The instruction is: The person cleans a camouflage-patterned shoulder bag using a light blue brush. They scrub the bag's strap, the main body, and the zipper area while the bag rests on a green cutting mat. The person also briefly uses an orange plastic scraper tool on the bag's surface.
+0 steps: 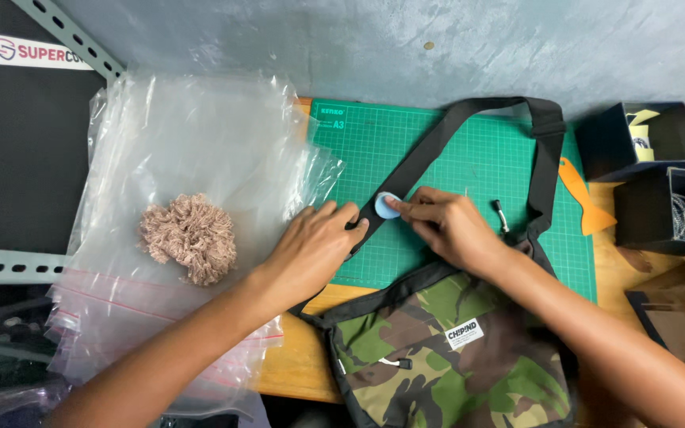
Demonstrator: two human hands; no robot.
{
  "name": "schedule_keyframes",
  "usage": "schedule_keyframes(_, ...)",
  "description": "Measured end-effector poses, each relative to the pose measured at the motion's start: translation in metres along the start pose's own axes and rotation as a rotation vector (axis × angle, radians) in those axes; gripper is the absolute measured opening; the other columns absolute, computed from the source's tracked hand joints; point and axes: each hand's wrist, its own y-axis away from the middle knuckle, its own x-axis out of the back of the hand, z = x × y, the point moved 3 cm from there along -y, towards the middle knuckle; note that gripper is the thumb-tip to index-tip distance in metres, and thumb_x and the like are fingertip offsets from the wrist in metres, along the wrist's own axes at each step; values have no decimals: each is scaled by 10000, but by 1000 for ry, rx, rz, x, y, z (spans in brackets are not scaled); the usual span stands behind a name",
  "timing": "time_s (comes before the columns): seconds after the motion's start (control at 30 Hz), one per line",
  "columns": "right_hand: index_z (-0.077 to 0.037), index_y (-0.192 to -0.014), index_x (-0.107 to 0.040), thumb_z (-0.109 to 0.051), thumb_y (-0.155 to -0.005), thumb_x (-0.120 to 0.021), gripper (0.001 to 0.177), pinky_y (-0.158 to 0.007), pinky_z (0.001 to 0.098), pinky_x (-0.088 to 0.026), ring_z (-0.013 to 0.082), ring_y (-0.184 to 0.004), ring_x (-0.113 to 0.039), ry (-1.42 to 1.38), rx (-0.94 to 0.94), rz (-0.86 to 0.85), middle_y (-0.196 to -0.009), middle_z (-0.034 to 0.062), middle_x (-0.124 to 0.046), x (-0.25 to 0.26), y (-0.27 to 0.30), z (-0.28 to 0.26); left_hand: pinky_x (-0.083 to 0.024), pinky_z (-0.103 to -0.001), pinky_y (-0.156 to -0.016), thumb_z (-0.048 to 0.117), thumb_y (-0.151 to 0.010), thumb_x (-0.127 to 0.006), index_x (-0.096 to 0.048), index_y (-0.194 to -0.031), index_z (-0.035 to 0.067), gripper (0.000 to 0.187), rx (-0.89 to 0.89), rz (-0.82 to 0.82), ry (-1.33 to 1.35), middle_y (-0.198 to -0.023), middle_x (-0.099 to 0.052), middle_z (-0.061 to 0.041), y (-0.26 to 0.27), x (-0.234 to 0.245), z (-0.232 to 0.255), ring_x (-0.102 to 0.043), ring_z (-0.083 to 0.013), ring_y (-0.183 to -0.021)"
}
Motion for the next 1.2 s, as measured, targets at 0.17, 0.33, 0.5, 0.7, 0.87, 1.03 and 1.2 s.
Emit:
schedule_keyframes(0.17,-205,-1190,-891,-114,-1001,-821,221,-835,511,-623,394,-974,-786,535,-51,160,-1050,101,-777,61,-22,123,-533,-463,-818,-43,-931,-755,-860,-1149,120,292,-81,17,4,-1112,-651,-54,-2,-7,-8,-646,-311,-1019)
schedule_keyframes(0.33,-78,-1009,-849,-10,-964,-731,144,-831,530,-615,486,-943,-785,62,17,60,-970,188,-774,21,-17,5,-569,-502,-832,-31,-991,-733,-863,-1170,90,253,-55,57,129,-1152,-676,-81,0,-12,-15,-703,-360,-1054)
schedule_keyframes(0.5,-137,-1059,-869,-139,-1077,-762,108,-808,540,-612,439,-940,-781,482,40,80,-1036,129,-789,45,-34,81,-605,-414,-832,18,-1068,-663,-798,-1013,146,195,-64,112,132,-1064,-666,-8,9,-32,-24,-755,-304,-975)
schedule_keyframes(0.7,-98,-963,-824,-68,-988,-720,111,-766,528,-606,476,-909,-781,147,69,-19,-925,152,-751,-2,-20,29,-619,-384,-862,-74,-1001,-670,-819,-1019,117,243,-64,130,129,-1106,-707,-14,7,-31,-16,-759,-263,-992)
schedule_keyframes(0.87,-206,-1127,-841,-102,-1031,-724,184,-776,523,-630,413,-891,-788,320,57,-33,-960,99,-761,27,-34,63,-627,-437,-866,24,-951,-720,-790,-940,133,130,-80,79,284,-1044,-718,-46,8,-23,-20,-740,-325,-987)
schedule_keyframes(1.03,-348,-1382,-875,-212,-1106,-759,329,-761,603,-652,462,-933,-783,653,-175,148,-968,110,-760,83,-33,147,-614,-434,-842,204,-884,-793,-719,-731,136,183,-58,82,324,-956,-730,-54,10,-7,-8,-726,-320,-941)
schedule_keyframes(1.2,-294,-1362,-877,-215,-1057,-796,325,-800,637,-622,502,-996,-767,546,-233,164,-996,159,-784,84,-2,59,-632,-516,-888,238,-1022,-778,-765,-1282,20,339,48,279,177,-1232,-695,-165,-4,-20,-1,-757,-426,-1096)
